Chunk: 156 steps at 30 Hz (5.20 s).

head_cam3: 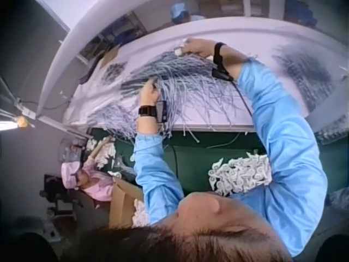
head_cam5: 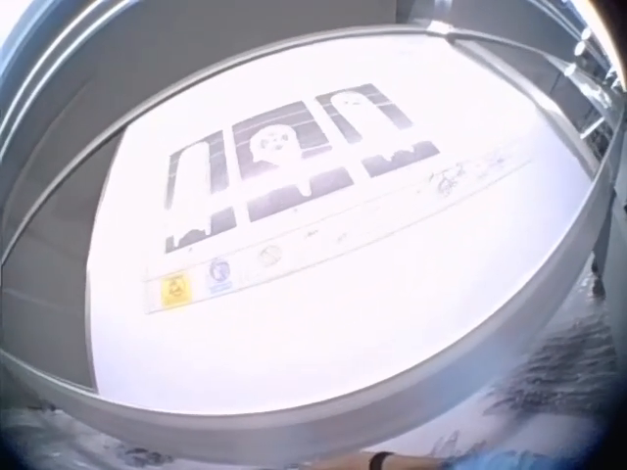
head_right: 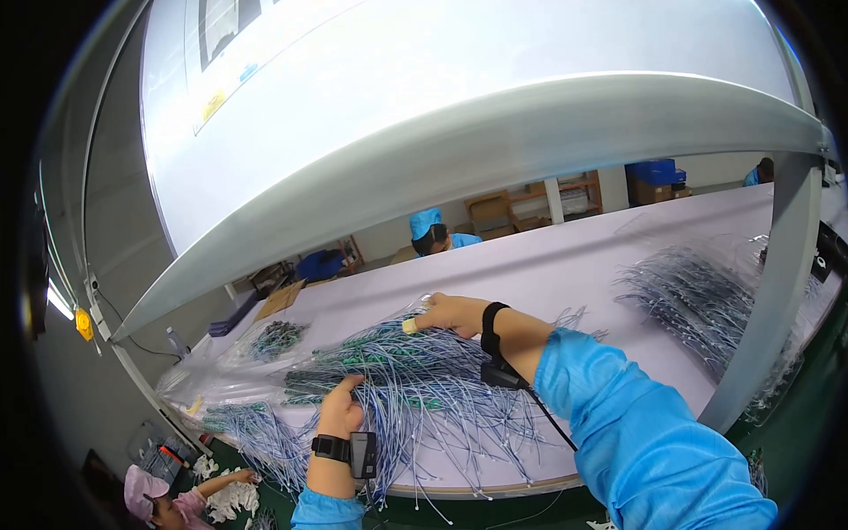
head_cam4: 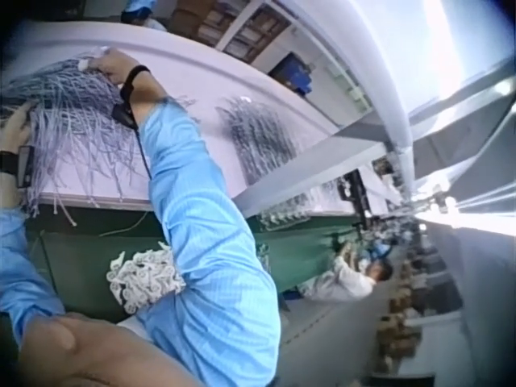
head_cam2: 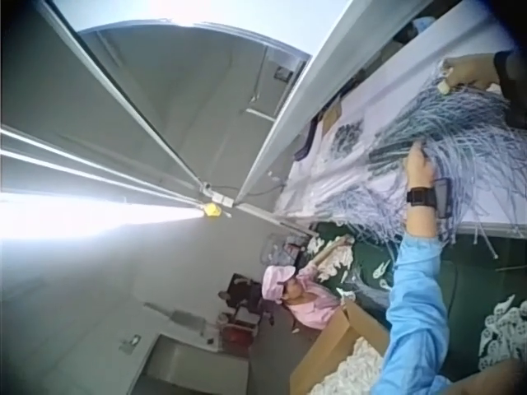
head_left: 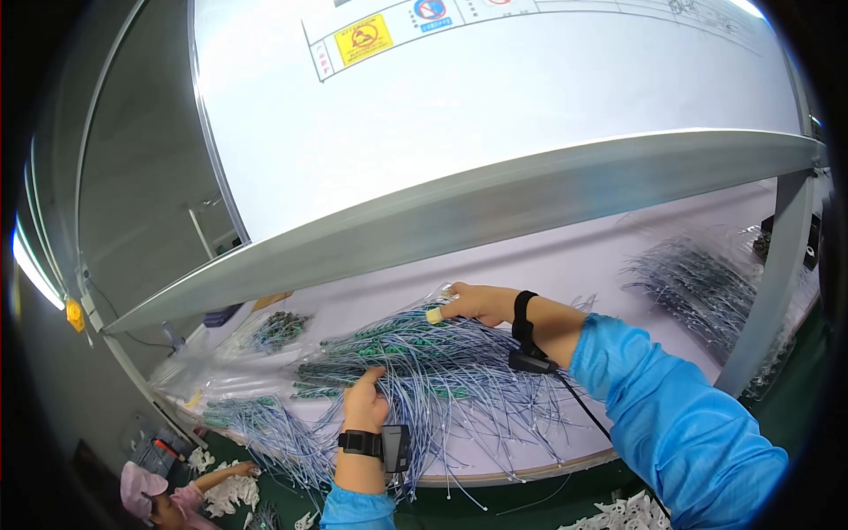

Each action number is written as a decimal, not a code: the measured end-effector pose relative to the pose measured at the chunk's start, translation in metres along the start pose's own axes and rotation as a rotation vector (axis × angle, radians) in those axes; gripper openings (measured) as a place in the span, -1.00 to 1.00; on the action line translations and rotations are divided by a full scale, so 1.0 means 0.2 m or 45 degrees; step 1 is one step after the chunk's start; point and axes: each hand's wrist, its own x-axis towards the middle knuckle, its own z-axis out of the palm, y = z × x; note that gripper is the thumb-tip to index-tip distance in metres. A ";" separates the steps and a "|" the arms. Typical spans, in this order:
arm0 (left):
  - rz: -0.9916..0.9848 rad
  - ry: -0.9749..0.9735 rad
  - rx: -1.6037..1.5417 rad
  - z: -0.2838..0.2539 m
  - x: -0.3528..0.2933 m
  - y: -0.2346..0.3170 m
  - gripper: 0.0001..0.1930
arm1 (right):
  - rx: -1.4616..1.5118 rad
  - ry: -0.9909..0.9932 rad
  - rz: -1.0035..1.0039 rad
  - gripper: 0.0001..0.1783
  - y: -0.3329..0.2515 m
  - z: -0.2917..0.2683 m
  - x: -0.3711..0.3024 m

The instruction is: The person is assembling wiring harnesses onto white plastic components at a factory workbench.

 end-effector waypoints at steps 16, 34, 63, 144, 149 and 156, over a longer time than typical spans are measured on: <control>0.183 -0.154 0.047 0.15 -0.09 -0.02 -0.51 | -0.016 0.061 -0.328 0.07 -0.21 0.12 -0.15; -0.056 -0.349 0.228 0.73 -0.33 0.53 -0.82 | 0.265 0.265 -0.131 -0.57 -0.70 -0.17 -0.46; -0.296 -0.592 0.358 0.84 -1.18 0.61 -0.82 | 0.790 0.543 -0.047 -0.83 -0.96 0.08 -1.40; 0.890 -0.823 1.852 -0.13 -1.02 0.26 -0.67 | -0.905 0.035 -0.401 -0.72 -0.21 0.74 -1.07; 1.097 -0.721 1.996 -0.22 -0.92 0.14 -0.73 | -1.243 0.090 -0.250 -0.76 -0.08 0.82 -0.89; 0.925 -0.633 1.992 -0.26 -0.84 0.20 -0.91 | -1.015 0.008 -0.177 -0.76 -0.09 0.79 -0.82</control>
